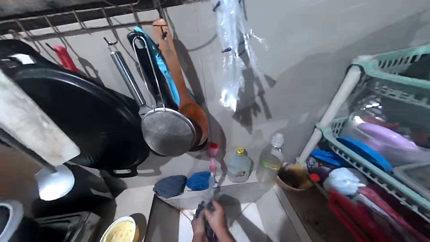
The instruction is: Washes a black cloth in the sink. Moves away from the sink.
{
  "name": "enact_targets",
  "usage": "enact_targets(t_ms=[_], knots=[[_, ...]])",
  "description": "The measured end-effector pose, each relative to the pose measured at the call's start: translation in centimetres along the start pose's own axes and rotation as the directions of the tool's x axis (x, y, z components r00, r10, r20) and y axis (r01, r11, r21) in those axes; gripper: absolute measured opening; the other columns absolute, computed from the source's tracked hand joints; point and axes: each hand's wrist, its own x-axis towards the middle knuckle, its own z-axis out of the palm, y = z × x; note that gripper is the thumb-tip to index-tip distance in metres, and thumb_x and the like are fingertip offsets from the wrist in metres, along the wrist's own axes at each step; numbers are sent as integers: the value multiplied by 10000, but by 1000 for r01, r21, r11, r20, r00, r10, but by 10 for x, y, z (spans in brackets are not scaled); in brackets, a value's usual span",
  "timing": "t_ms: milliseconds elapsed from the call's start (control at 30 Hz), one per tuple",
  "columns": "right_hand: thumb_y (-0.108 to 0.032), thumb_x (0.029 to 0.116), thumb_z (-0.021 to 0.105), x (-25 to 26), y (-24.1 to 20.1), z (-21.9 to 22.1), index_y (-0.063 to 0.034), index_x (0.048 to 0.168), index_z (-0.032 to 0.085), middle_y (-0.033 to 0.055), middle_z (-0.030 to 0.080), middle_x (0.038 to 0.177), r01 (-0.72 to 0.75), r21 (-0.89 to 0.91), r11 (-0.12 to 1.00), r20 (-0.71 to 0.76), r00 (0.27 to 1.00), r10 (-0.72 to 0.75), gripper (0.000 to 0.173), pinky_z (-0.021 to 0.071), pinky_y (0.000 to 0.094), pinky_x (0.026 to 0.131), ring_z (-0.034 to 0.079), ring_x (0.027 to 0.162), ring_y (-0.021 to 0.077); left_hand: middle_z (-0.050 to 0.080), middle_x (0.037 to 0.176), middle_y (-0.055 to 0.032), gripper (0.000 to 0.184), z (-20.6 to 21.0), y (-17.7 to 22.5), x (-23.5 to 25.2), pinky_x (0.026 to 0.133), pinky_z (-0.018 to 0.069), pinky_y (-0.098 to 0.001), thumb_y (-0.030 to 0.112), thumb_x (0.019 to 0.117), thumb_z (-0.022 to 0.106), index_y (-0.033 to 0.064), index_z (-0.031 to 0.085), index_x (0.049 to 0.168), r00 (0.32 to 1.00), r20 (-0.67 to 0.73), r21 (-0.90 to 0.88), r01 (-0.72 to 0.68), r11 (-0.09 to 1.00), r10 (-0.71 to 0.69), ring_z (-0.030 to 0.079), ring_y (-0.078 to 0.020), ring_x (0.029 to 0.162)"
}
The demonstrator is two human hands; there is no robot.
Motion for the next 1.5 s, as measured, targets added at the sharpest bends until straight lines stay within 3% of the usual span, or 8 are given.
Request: enact_targets(t_ms=[200,300,600,833,1000,1100,1333,1500], knots=[[-158,931,696,37,3,-42,-37,1423,558,236,443,1543,-33,-453,891,202,970,139,525,338,644,1133,419,1424,431,638,1238,-238,468,-5,56,-21,924,506,-536,341,1097,434,13,502,1425,970,237,197,-105,975,57,623,-335,1104],[98,911,588,37,3,-52,22,1473,475,253,491,1506,42,-98,994,401,916,1,578,407,521,1148,500,1379,386,628,1254,-231,376,-7,73,-25,924,504,-522,154,1060,545,-2,513,1400,948,317,267,-105,958,16,616,-318,1109],[-89,864,810,45,31,-74,112,1324,583,288,602,1340,-207,53,977,527,837,149,551,443,472,1116,578,1272,341,637,966,-130,303,-17,74,-17,789,551,-357,-219,744,652,-55,589,990,851,466,244,-387,889,243,623,-176,882],[103,825,741,46,-9,-87,112,1098,652,175,673,1016,-45,243,969,392,918,-56,287,541,342,862,632,919,176,634,990,-145,371,-30,94,-17,843,553,-366,-152,762,709,-67,537,1080,794,560,284,-452,846,236,638,-185,913],[134,816,715,57,-40,-83,122,1062,632,173,631,970,47,122,991,393,915,-92,260,515,348,821,589,870,190,504,1323,-270,423,-32,102,-28,1056,445,-439,-32,843,596,-117,513,1249,746,601,282,-533,798,286,516,-303,1235],[97,819,754,63,-49,-86,103,1036,670,114,626,873,57,95,994,320,944,-84,233,484,281,713,526,723,112,504,1317,-316,271,-40,112,-20,1037,462,-464,19,909,685,-144,587,1102,743,503,347,-642,684,442,517,-369,1238],[106,839,634,53,-58,-59,-8,1402,591,226,503,1508,435,13,900,494,780,-384,576,374,519,1183,456,1423,368,661,988,-257,103,-27,117,-23,965,500,-466,-42,902,657,-133,628,864,622,575,451,-783,429,531,638,-341,1022],[-76,941,700,61,-55,-64,63,1171,714,267,692,1149,385,-120,915,561,787,-258,269,484,512,1025,654,1087,378,688,919,-267,10,-16,94,-20,876,559,-495,-136,793,665,-126,666,795,404,518,383,-898,217,754,685,-392,930]])
